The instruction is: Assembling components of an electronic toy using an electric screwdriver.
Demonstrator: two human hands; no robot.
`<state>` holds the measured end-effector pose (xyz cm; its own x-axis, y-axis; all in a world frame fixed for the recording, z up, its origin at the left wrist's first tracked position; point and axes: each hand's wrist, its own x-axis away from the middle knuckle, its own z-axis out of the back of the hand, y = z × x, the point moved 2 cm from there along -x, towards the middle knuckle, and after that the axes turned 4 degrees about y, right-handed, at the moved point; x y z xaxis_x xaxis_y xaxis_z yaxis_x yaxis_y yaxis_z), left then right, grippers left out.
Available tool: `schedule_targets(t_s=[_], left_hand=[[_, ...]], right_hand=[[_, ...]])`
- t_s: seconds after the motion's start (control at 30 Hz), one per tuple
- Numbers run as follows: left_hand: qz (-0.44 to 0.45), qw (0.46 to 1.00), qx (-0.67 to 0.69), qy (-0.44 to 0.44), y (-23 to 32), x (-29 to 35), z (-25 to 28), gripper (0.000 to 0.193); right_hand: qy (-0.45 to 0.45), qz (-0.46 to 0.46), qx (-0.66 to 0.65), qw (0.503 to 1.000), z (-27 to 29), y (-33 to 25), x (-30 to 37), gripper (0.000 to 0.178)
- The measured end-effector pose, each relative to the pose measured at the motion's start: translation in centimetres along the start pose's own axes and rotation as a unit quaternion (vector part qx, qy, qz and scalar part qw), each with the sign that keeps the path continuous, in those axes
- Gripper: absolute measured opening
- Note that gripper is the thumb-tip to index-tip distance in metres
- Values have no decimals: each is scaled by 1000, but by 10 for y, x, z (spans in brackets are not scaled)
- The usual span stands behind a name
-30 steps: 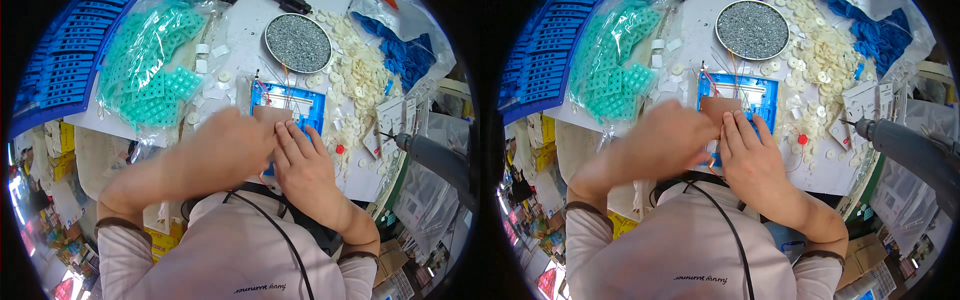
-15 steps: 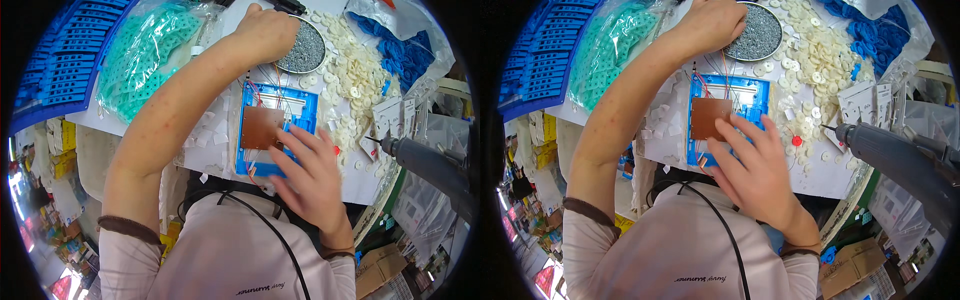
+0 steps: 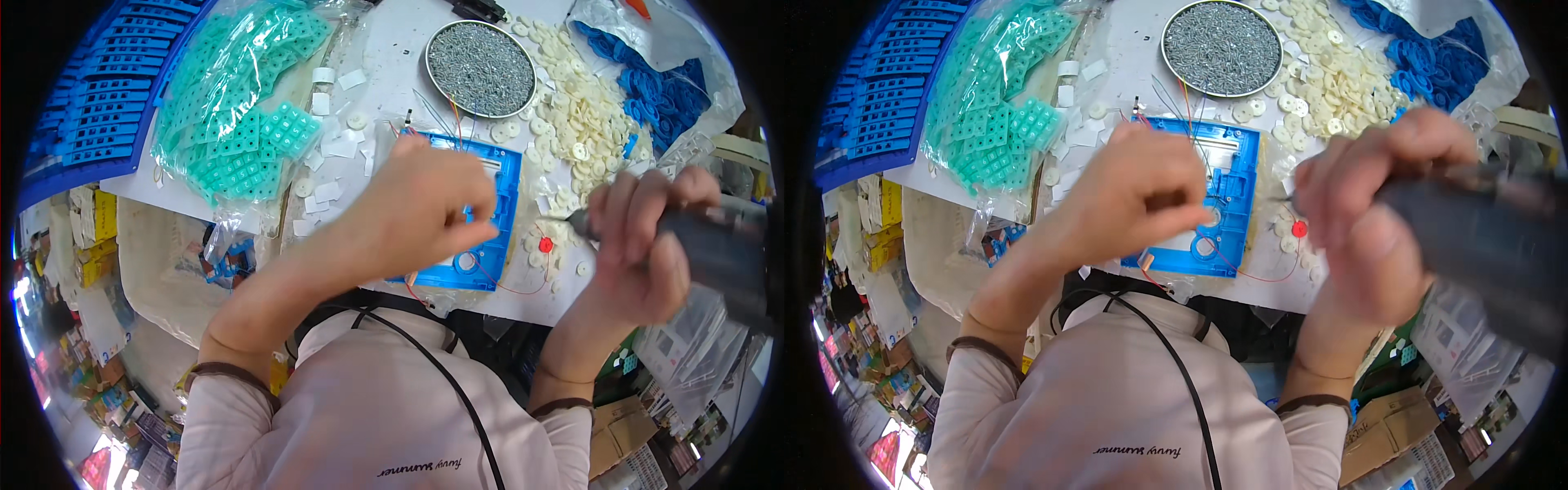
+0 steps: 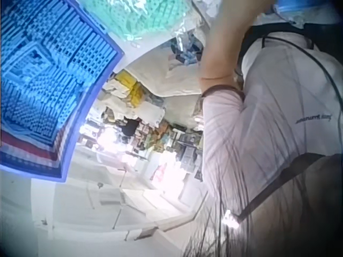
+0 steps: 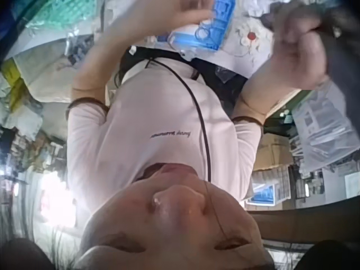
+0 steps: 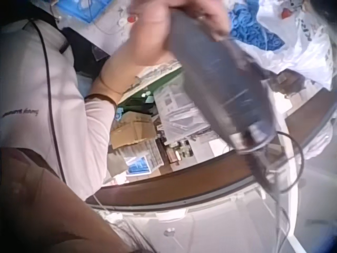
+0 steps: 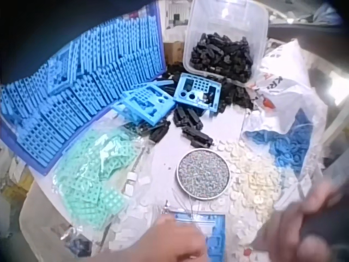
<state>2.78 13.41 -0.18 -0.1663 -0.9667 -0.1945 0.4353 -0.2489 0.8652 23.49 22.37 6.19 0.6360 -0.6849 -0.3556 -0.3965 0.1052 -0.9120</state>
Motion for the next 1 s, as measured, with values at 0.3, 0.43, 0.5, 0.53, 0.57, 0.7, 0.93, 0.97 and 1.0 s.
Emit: schedule_targets(t_s=[0.3,0.43,0.5,0.53,0.57,0.7,0.93,0.97,1.0], left_hand=[[-116,985,-97,78,-8,52,-19,27],[-138,983,-94,83,-5,53,-16,30],[-145,981,-92,87,-5,53,-16,31],[-152,980,-92,89,-5,52,-17,31],[-160,979,-92,90,-5,51,-19,32],[-189,971,-129,68,-4,40,-20,26],[-44,899,-393,191,-72,-93,9,14],[28,899,-412,145,-85,-106,1,17],[29,903,-409,127,-88,-114,1,18]], right_hand=[[26,33,-60,997,-63,8,19,39],[34,41,-66,996,-65,10,20,37],[34,41,-68,996,-67,12,20,37],[30,37,-72,996,-66,10,21,37],[27,31,-77,996,-65,8,22,37],[18,24,-102,994,-50,1,28,39],[122,61,-70,988,-40,11,22,41],[120,64,-65,989,-39,10,23,41],[117,67,-64,989,-37,11,24,41]])
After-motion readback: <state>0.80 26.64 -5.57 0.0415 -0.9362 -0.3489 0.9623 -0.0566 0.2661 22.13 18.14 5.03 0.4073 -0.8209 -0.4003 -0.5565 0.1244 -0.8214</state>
